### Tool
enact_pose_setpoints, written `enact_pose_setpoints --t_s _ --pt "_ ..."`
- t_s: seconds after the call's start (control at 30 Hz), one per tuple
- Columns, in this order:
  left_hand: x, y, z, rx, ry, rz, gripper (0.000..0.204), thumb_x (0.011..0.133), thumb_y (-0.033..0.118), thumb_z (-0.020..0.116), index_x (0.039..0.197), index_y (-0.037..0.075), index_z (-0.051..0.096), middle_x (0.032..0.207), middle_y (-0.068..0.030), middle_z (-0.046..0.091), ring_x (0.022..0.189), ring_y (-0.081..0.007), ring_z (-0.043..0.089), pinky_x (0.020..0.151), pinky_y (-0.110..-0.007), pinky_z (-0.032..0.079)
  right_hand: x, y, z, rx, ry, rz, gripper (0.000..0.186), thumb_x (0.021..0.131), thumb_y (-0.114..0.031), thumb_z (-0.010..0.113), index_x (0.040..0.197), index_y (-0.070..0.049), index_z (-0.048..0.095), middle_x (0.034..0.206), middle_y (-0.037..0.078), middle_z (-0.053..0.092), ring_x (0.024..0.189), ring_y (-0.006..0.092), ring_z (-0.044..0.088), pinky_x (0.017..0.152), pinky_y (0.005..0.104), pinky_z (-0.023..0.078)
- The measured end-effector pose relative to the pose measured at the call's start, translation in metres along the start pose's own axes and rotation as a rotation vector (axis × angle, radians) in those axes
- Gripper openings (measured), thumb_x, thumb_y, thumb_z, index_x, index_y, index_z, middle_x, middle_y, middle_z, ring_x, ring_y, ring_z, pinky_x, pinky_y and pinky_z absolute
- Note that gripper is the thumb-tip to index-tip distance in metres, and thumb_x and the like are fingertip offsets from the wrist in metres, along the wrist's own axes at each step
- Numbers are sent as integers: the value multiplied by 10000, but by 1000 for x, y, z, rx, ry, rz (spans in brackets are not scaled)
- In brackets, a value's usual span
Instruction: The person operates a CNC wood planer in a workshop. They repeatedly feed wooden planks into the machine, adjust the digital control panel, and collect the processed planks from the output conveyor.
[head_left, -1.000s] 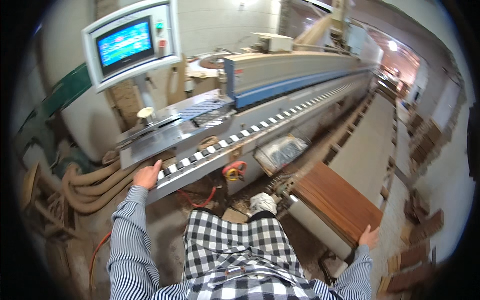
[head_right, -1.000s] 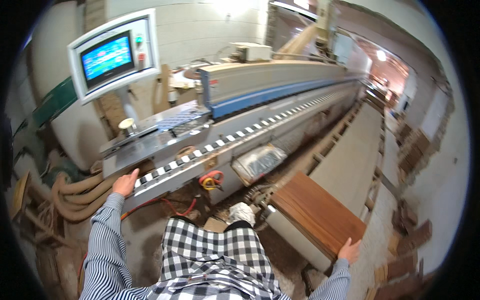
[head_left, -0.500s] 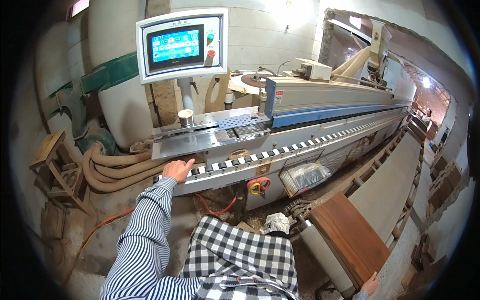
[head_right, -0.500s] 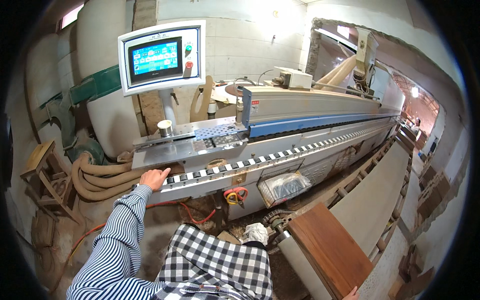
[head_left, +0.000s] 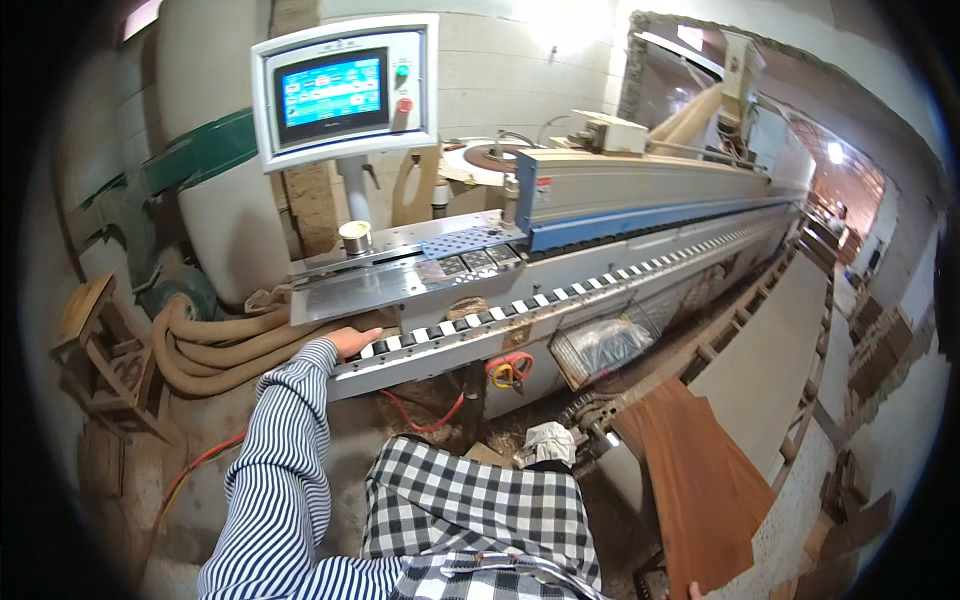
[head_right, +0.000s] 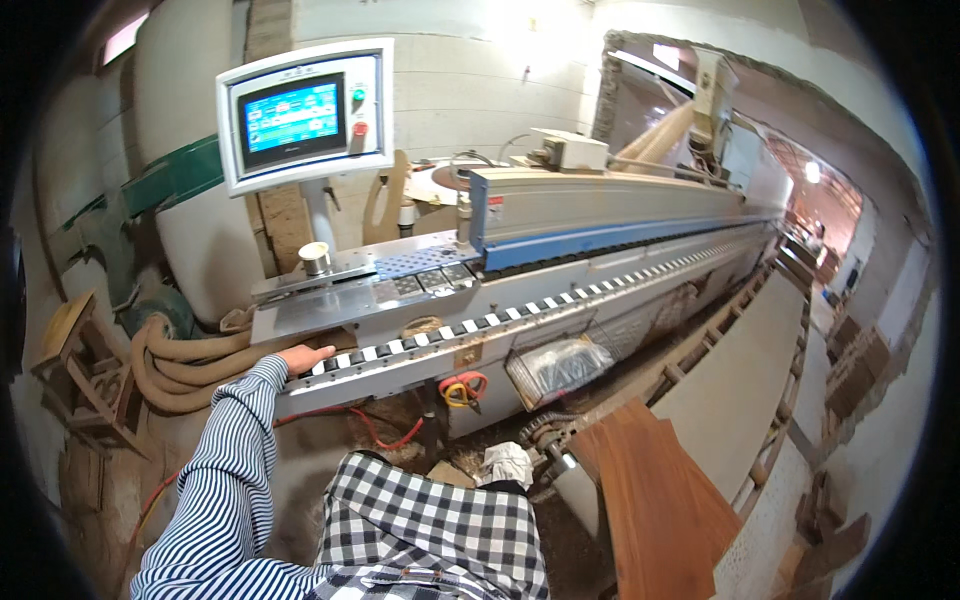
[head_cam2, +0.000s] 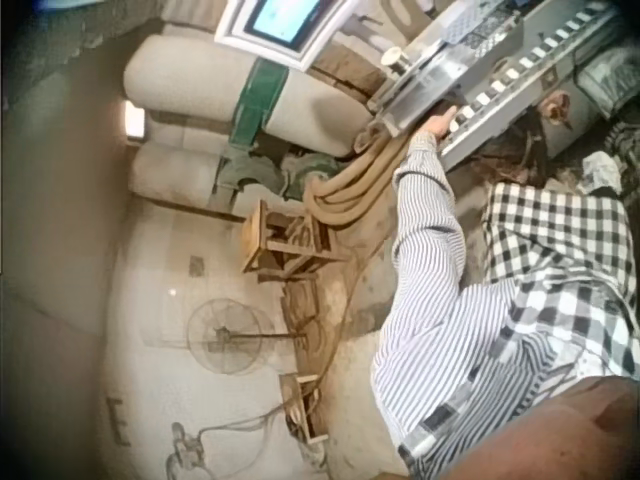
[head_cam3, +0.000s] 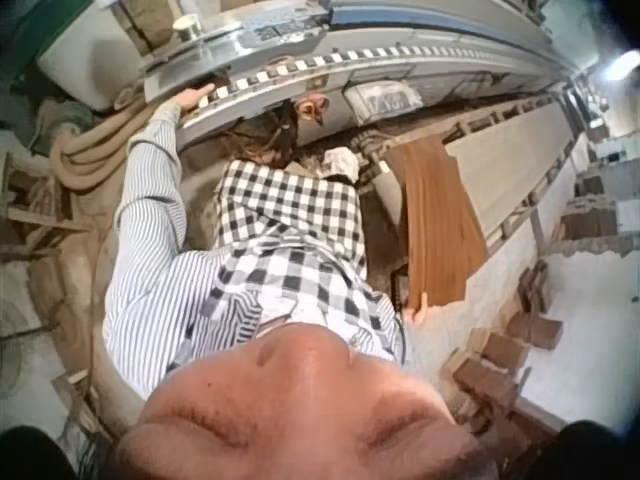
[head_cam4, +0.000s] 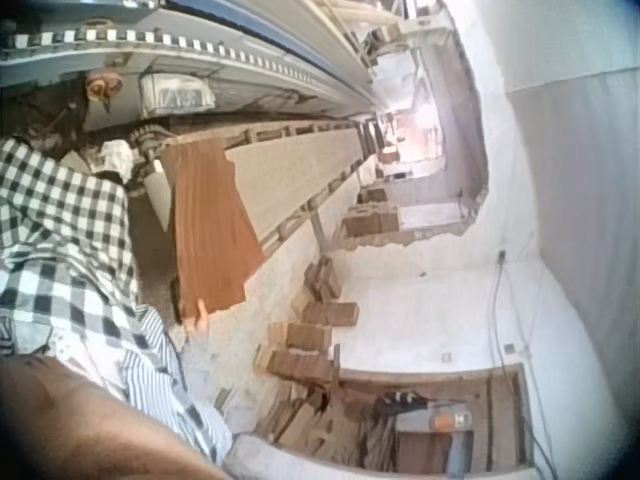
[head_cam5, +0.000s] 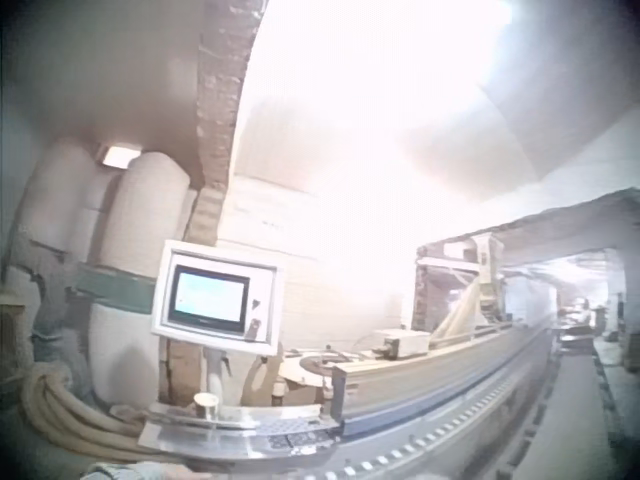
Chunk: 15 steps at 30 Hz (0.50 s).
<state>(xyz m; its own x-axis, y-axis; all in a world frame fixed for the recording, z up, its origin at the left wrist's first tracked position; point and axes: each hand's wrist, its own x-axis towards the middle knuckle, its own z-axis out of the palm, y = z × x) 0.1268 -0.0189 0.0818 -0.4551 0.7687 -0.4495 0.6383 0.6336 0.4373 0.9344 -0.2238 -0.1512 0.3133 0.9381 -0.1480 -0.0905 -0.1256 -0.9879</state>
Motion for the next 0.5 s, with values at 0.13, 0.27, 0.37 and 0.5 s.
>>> enact_pose_setpoints --t_s 0.13,0.27,0.37,0.5 --pt "21 -29 -14 -67 -47 38 817 791 691 317 1262 33 434 1320 -166 395 1206 -296 375 1010 -375 270 1 -26 62 698 88 361 467 796 -178 583 1210 -33 424 1134 126 519 1062 266 472 899 397 408" --pt "17 -21 -11 -26 14 -19 724 812 632 376 1206 38 501 1263 -172 456 1157 -298 422 973 -374 305 -22 -71 83 514 42 148 520 782 -138 573 1252 -40 374 1185 124 483 1081 284 459 934 400 381" --pt "23 -24 -4 -44 44 6 645 845 564 386 1163 22 533 1188 -161 521 1040 -288 500 891 -367 372 -34 -139 127 410 -30 21 531 768 -117 571 1256 -38 375 1197 128 471 1091 276 455 928 387 392" --pt "20 -19 -2 -56 51 14 611 866 527 370 1153 14 535 1172 -148 535 993 -271 525 837 -365 409 -11 -160 172 512 -312 34 684 646 -114 536 1287 -32 312 1194 157 478 944 320 565 832 436 470"
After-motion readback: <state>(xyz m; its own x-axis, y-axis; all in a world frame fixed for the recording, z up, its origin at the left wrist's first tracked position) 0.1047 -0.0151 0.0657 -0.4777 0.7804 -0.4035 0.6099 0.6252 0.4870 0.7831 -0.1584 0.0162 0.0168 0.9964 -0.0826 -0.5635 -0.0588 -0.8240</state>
